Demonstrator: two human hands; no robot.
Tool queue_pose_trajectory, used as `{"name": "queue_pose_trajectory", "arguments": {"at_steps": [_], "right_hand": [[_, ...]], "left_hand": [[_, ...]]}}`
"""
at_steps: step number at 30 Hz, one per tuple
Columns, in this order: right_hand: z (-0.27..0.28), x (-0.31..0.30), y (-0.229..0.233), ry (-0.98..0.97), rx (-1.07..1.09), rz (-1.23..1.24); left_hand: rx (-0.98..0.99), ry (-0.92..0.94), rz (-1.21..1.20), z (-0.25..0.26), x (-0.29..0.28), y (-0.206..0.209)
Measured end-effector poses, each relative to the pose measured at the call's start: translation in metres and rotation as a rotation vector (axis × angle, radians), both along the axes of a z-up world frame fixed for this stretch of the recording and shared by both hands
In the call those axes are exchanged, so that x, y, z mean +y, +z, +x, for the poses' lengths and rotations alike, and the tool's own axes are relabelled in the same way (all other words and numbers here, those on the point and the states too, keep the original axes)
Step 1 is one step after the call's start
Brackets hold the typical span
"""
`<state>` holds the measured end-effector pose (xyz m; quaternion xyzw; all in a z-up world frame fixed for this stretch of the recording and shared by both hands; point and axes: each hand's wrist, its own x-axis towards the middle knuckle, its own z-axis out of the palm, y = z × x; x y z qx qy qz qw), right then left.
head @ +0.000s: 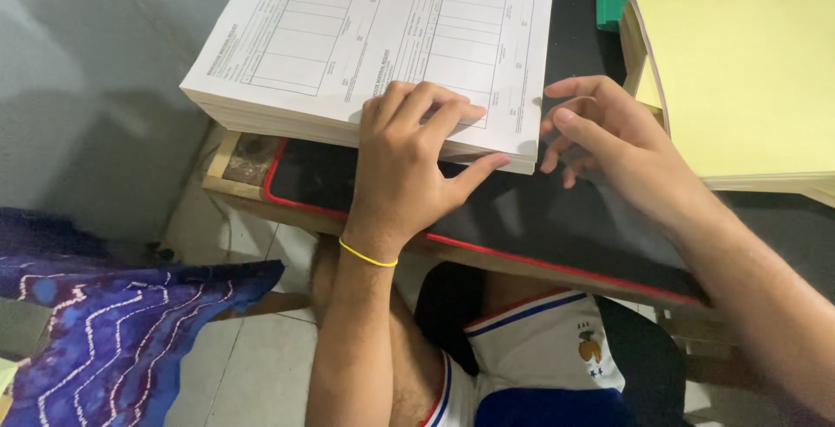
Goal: Sorting and inspecting printed forms and yellow sheets on a desk
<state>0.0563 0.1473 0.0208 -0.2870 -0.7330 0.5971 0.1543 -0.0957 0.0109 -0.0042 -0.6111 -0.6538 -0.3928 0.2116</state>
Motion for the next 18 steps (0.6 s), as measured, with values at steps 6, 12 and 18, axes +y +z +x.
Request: {"name": "queue_pose_trajectory", "arguments": {"at_steps": [6,12,18], "right_hand": [[0.002,0.002,0.000,-0.087,0.129,-0.233],[0.001,0.004,0.002,-0.130,0.224,-0.428],[0.004,0.010,-0.002,-0.124,0.293,-0.499]], "left_hand": [[-0.006,-0.009,0.014,0.001,0.001,-0.003],[-0.005,-0.012,0.015,0.001,0.002,-0.002],[-0.016,0.001,0.019,0.003,0.002,-0.001]]}}
